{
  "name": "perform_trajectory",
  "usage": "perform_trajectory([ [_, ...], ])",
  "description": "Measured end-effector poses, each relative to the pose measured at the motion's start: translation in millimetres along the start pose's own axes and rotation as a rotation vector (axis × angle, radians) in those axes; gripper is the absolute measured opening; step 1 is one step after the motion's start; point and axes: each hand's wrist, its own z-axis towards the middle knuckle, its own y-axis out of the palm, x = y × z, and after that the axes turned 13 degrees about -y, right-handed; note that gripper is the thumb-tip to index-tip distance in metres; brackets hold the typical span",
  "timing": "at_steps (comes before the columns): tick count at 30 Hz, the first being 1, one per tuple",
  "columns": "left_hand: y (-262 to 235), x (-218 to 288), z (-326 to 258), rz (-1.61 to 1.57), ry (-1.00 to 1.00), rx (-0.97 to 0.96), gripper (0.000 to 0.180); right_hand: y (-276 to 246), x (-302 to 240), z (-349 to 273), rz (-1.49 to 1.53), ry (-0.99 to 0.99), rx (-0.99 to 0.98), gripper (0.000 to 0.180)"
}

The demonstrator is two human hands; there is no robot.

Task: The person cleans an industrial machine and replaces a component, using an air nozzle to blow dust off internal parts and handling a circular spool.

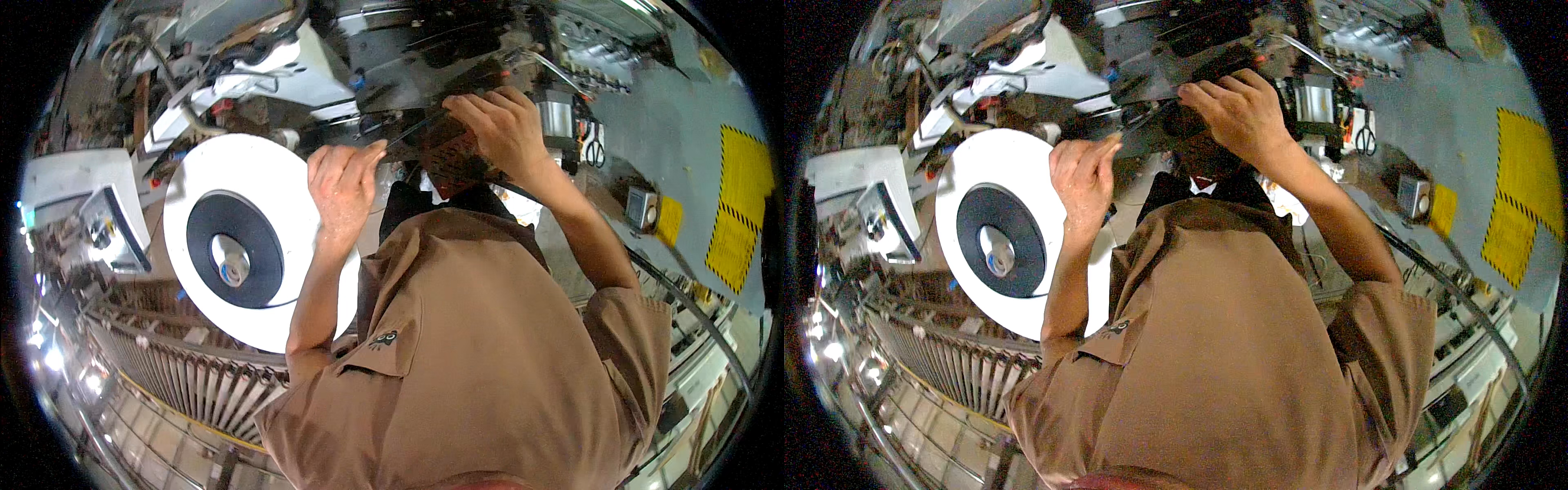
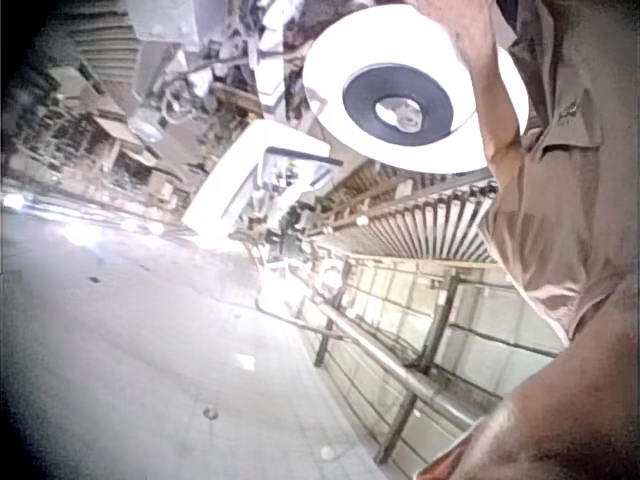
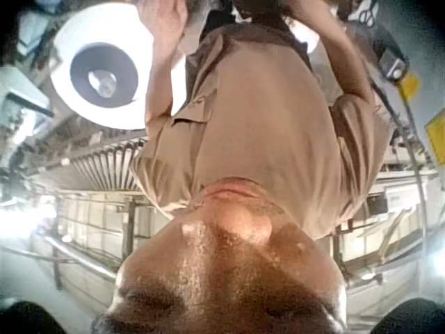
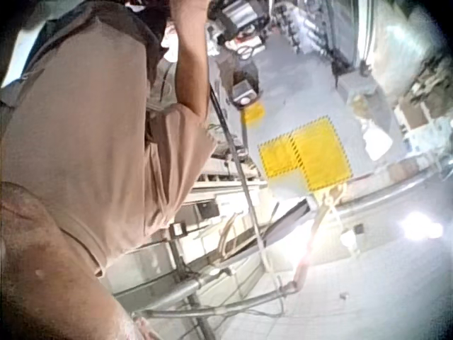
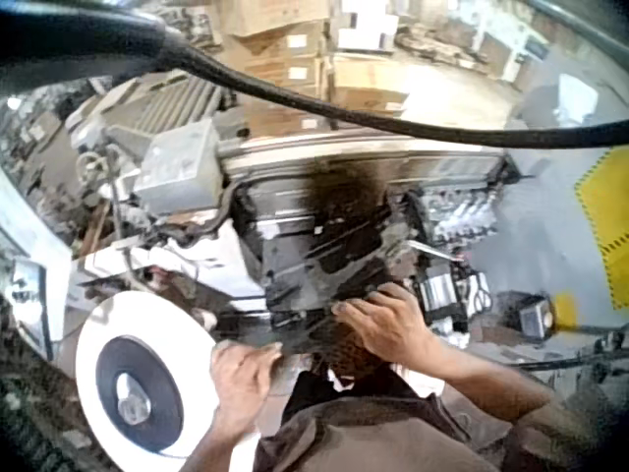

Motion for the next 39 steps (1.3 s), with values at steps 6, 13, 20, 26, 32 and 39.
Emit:
perform_trajectory([
  [6, 6.0, 0.6, -5.6, -0.027, -0.076, -0.131, 0.008, -9.5, 27.7, -39.9, 0.055, 0.262, -0.054, 0.015],
  [13, 19.9, -2.5, -0.9, 0.005, -0.007, -0.170, 0.019, -5.5, 25.1, -55.3, 0.084, 0.540, -0.008, 0.010],
  [20, 33.5, 4.9, 4.3, -0.019, 0.026, -0.259, 0.025, -24.8, 42.3, -68.0, 0.119, 0.660, 0.006, 0.015],
  [26, 41.4, 17.1, -2.9, -0.114, 0.019, -0.377, 0.029, -24.7, 51.8, -71.7, 0.035, 0.783, 0.098, 0.025],
  [32, 44.8, 26.2, -14.0, -0.207, 0.015, -0.405, 0.029, -14.8, 52.3, -79.0, 0.024, 0.684, 0.240, 0.020],
  [39, 49.8, 5.4, -18.9, -0.204, 0.055, -0.371, 0.033, -16.3, 46.2, -58.2, -0.095, 0.665, 0.142, 0.019],
])
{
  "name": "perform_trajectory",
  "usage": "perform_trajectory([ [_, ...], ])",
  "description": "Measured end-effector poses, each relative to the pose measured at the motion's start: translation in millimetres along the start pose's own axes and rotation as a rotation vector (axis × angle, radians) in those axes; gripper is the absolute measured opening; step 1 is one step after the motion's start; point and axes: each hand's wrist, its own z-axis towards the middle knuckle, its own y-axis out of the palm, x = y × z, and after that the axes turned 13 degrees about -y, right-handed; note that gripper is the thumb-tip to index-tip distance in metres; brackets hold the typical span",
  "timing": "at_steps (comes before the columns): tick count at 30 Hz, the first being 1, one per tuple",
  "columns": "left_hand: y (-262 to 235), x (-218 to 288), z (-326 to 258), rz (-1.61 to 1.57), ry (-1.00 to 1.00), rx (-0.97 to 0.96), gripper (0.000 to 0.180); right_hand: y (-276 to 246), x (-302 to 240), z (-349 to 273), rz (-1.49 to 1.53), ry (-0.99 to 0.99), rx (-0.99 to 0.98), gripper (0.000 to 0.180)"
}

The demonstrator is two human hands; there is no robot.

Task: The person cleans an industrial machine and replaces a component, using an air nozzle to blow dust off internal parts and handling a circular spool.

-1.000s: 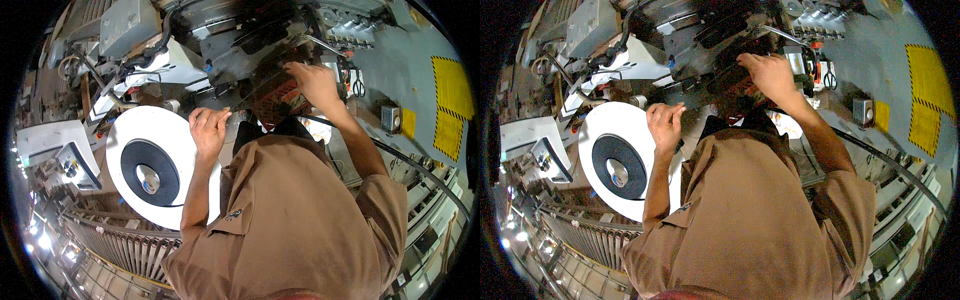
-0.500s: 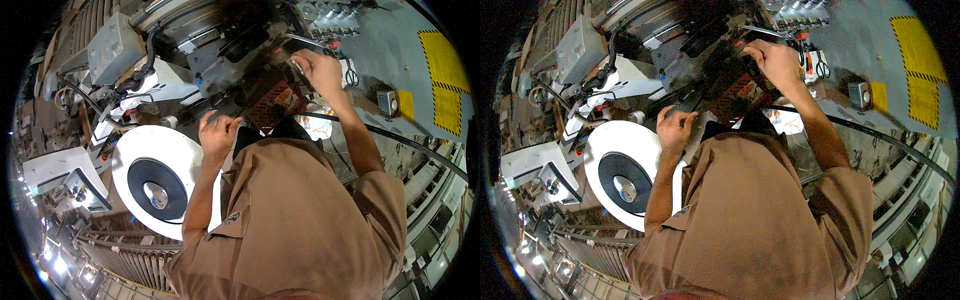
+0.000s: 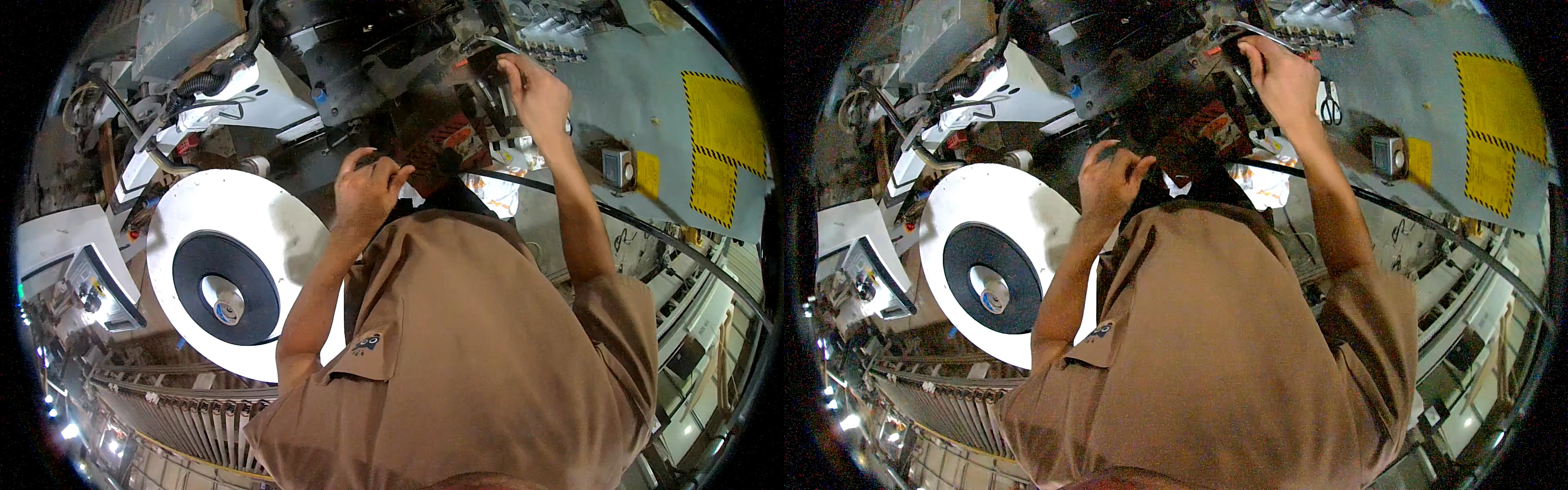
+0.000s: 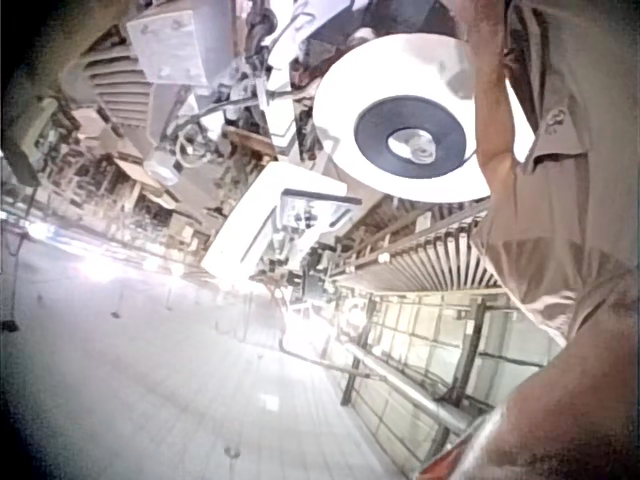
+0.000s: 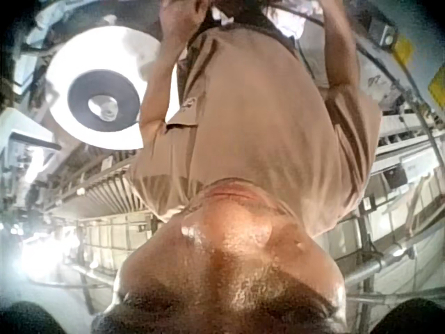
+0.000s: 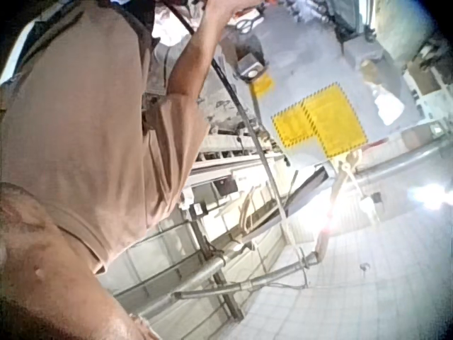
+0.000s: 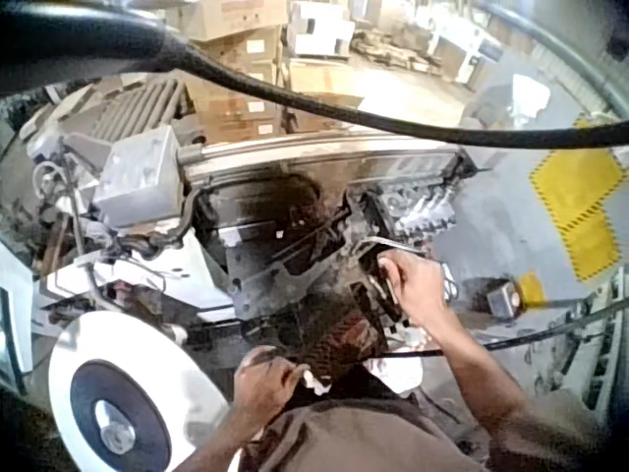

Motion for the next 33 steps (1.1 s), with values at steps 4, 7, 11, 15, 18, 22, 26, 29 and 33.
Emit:
perform_trajectory([
  [4, 0.3, 15.8, -6.3, -0.069, -0.013, -0.011, 0.031, 13.2, -6.0, 9.8, 0.003, 0.012, 0.069, 0.020],
  [7, -0.4, -5.3, -7.3, -0.018, 0.008, 0.089, 0.031, 9.7, -14.5, 12.0, 0.101, -0.010, 0.119, 0.020],
  [11, -11.9, -19.5, -5.5, -0.001, -0.020, 0.067, 0.033, 2.1, -23.2, 10.4, 0.018, -0.071, 0.112, 0.020],
  [15, -11.7, -14.6, -7.1, -0.014, 0.034, 0.072, 0.030, 4.0, -22.5, 10.5, 0.015, -0.075, 0.133, 0.019],
  [18, -16.6, -27.9, -1.0, 0.100, -0.009, 0.009, 0.019, -5.0, -17.0, 12.7, 0.198, -0.199, 0.080, 0.016],
  [22, -11.2, -16.6, 20.0, 0.029, -0.087, -0.012, 0.035, -8.1, -20.1, 11.6, 0.327, -0.266, -0.011, 0.013],
  [26, 4.7, 22.4, 57.8, -0.009, -0.001, 0.056, 0.017, -6.0, -29.5, 17.6, 0.697, -0.141, 0.108, 0.013],
  [29, 16.8, 48.6, 78.9, -0.095, -0.091, 0.002, 0.017, 11.8, -38.0, 8.1, 1.279, 0.205, 0.215, 0.032],
  [33, 22.1, 67.7, 101.9, -0.205, -0.290, -0.158, 0.030, 31.2, -47.5, 0.0, 1.665, 0.209, -0.050, 0.027],
])
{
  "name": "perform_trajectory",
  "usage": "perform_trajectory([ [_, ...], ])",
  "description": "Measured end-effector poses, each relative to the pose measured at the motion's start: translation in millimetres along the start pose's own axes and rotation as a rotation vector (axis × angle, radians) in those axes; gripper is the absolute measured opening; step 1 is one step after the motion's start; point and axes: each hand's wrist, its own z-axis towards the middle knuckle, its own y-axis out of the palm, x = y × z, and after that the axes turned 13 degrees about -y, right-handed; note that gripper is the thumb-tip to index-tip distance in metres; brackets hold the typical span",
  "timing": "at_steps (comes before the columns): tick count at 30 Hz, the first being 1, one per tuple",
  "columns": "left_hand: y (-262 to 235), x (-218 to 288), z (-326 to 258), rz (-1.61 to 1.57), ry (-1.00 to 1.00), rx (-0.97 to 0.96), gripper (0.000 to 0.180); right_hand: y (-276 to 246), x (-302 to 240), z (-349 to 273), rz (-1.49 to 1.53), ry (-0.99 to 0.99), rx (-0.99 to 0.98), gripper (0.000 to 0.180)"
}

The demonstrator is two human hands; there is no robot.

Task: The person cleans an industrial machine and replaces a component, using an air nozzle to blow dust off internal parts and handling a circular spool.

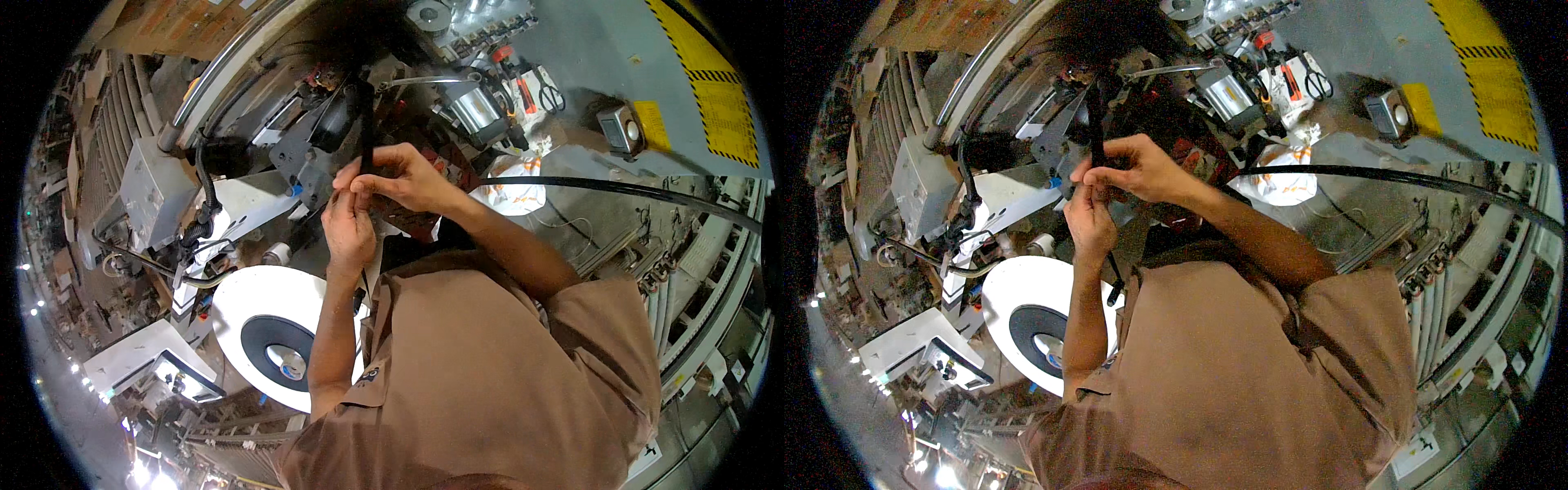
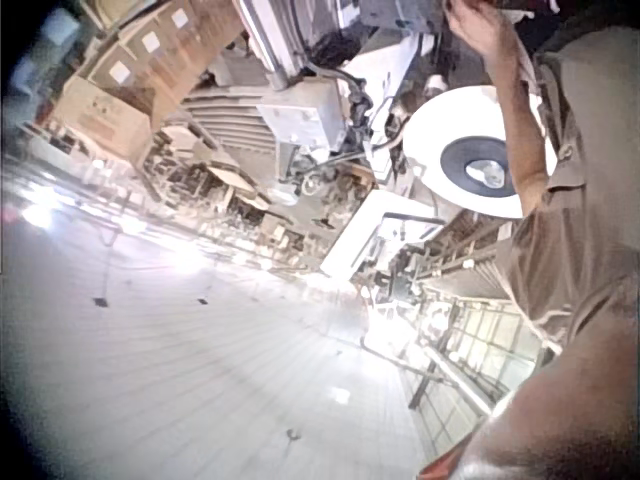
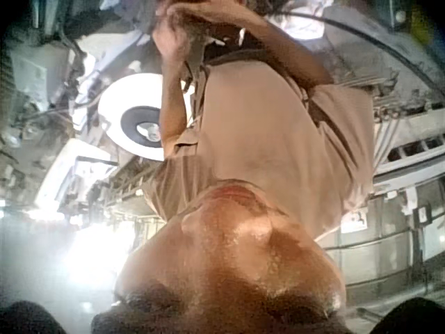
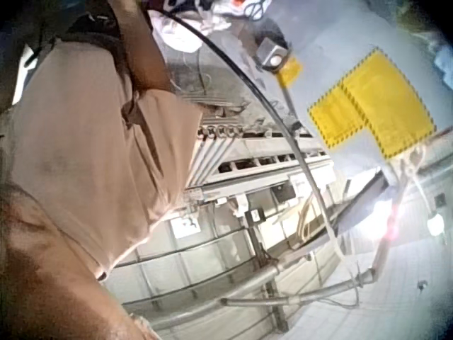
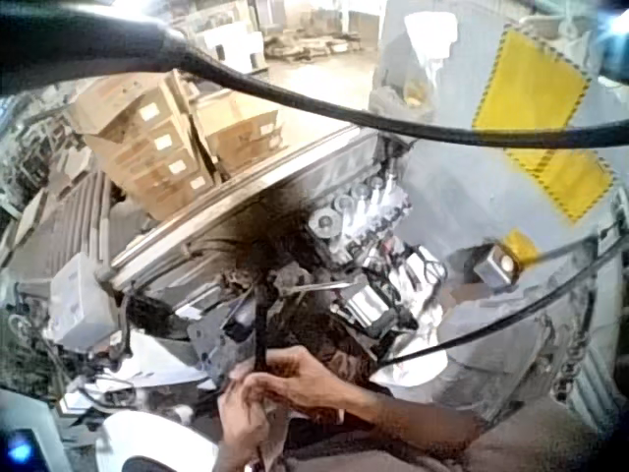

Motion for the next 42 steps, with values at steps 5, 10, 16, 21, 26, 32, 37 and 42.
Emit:
perform_trajectory([
  [5, -4.2, 18.3, 23.2, 0.192, -0.022, -0.253, 0.047, -16.0, 14.7, 0.9, 0.087, -0.031, 0.467, 0.013],
  [10, 1.1, 39.8, 28.5, 0.167, -0.093, -0.330, 0.047, -51.2, -3.8, 18.5, -0.184, -0.080, 0.537, 0.022],
  [16, -4.4, 20.9, 13.9, 0.278, 0.100, -0.412, 0.040, -170.1, 23.8, -3.0, -0.515, -0.201, 0.771, 0.021],
  [21, -10.3, -22.8, -14.9, 0.229, -0.087, -0.199, 0.039, -237.5, -124.6, -3.0, -0.669, -0.673, 1.130, 0.018],
  [26, -40.3, -40.8, 29.4, 0.445, 0.042, 0.234, 0.021, -152.9, -93.5, -1.0, -0.725, -0.657, 0.703, 0.043],
  [32, -85.4, -89.9, 92.5, 0.720, 0.051, 0.284, 0.025, -113.2, -33.5, -6.0, -1.116, -0.392, 0.385, 0.033],
  [37, -85.6, -129.9, 114.7, 0.918, 0.056, 0.066, 0.028, -135.3, -28.3, 37.6, -1.714, -0.389, 0.206, 0.048],
  [42, -87.4, -137.1, 124.4, 1.161, -0.015, -0.079, 0.036, -130.1, -33.5, 32.8, -1.743, -0.091, 0.131, 0.069],
])
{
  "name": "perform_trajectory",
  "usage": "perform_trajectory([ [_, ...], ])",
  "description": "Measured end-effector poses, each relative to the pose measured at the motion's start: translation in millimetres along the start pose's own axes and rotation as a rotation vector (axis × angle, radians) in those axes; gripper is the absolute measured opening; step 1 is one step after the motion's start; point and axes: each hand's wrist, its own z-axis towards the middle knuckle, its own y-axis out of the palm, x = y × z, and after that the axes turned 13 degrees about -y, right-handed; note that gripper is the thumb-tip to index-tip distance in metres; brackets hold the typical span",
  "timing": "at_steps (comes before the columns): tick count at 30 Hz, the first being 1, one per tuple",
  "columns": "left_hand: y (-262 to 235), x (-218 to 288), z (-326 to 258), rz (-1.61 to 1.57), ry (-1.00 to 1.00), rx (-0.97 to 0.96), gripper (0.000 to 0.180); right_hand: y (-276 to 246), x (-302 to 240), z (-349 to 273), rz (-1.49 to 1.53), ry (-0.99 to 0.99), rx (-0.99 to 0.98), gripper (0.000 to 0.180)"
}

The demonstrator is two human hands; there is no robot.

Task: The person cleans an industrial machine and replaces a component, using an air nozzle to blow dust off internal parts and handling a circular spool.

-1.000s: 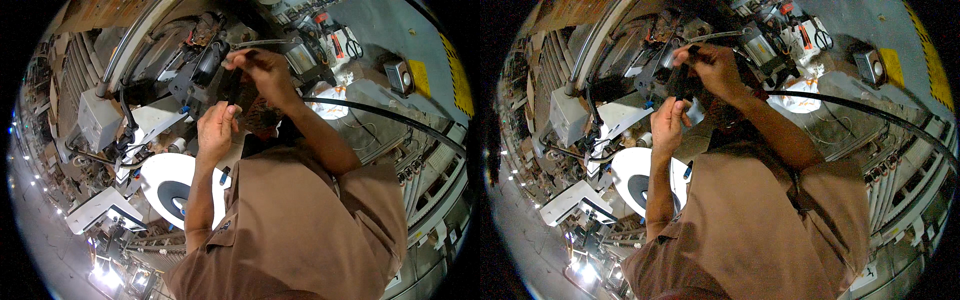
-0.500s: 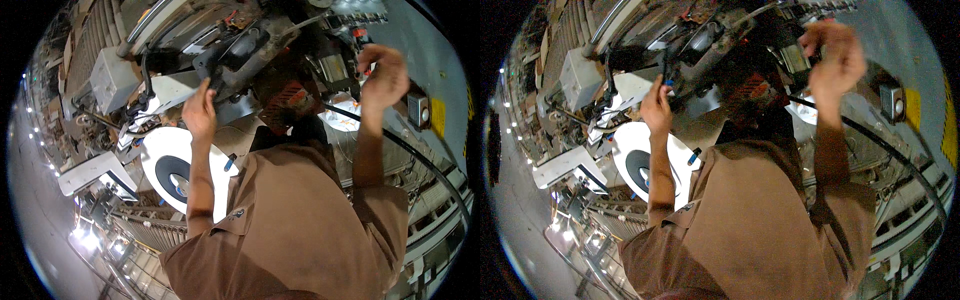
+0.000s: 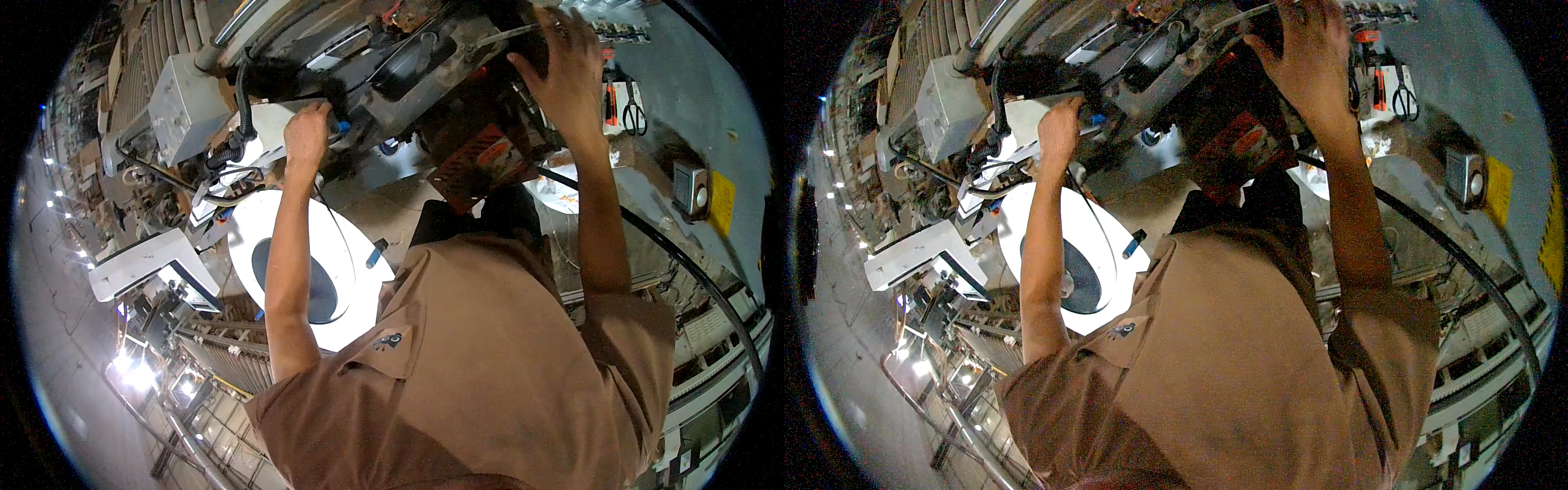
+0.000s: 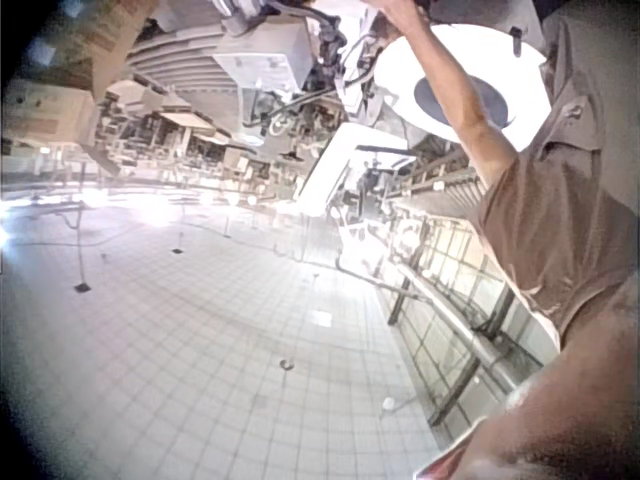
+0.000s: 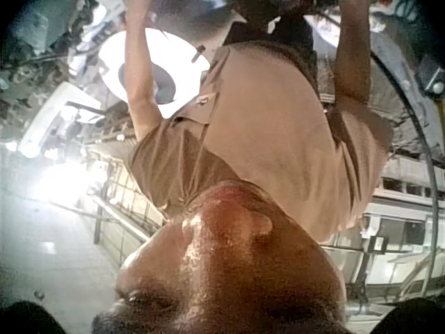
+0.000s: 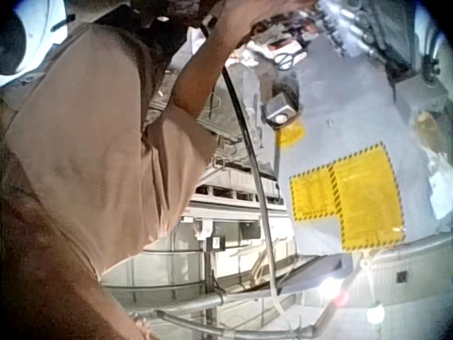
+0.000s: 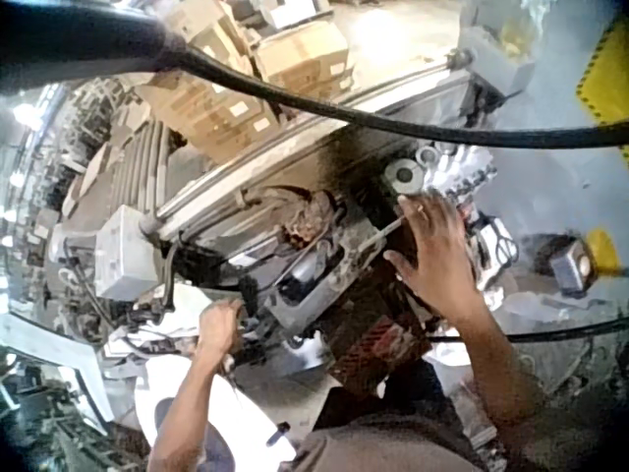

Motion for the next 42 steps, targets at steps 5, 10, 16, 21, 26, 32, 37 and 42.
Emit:
perform_trajectory([
  [5, 10.1, -5.4, 1.5, 0.113, 0.104, 0.041, 0.033, 32.0, -11.8, -41.9, 0.331, -0.034, 0.364, 0.037],
  [10, 4.6, -0.5, 16.5, 0.187, 0.172, -0.033, 0.029, 68.3, -91.3, -101.4, 1.073, 0.199, -0.077, 0.029],
  [16, 22.8, -5.2, 35.1, 0.110, 0.127, -0.096, 0.020, 119.4, -157.4, -121.8, 1.486, 0.371, -0.240, 0.047],
  [21, 11.0, 15.2, 55.4, 0.079, 0.115, -0.177, 0.021, 143.5, -168.5, -111.2, 1.374, 0.231, -0.385, 0.049],
  [26, 7.1, 26.0, 42.4, 0.107, 0.266, -0.232, 0.019, 133.0, -151.4, -109.5, 1.325, 0.233, -0.350, 0.041],
  [32, 25.5, 23.7, 46.1, 0.064, 0.141, -0.233, 0.022, 116.8, -126.8, -128.6, 1.298, 0.445, -0.474, 0.052],
  [37, 5.2, 39.7, 55.8, 0.131, 0.001, -0.324, 0.029, 116.8, -116.4, -135.1, 0.960, 0.436, -0.149, 0.074],
  [42, 12.6, 32.5, 49.8, 0.039, 0.058, -0.306, 0.031, 128.3, -108.6, -128.3, 1.047, 0.385, -0.095, 0.083],
])
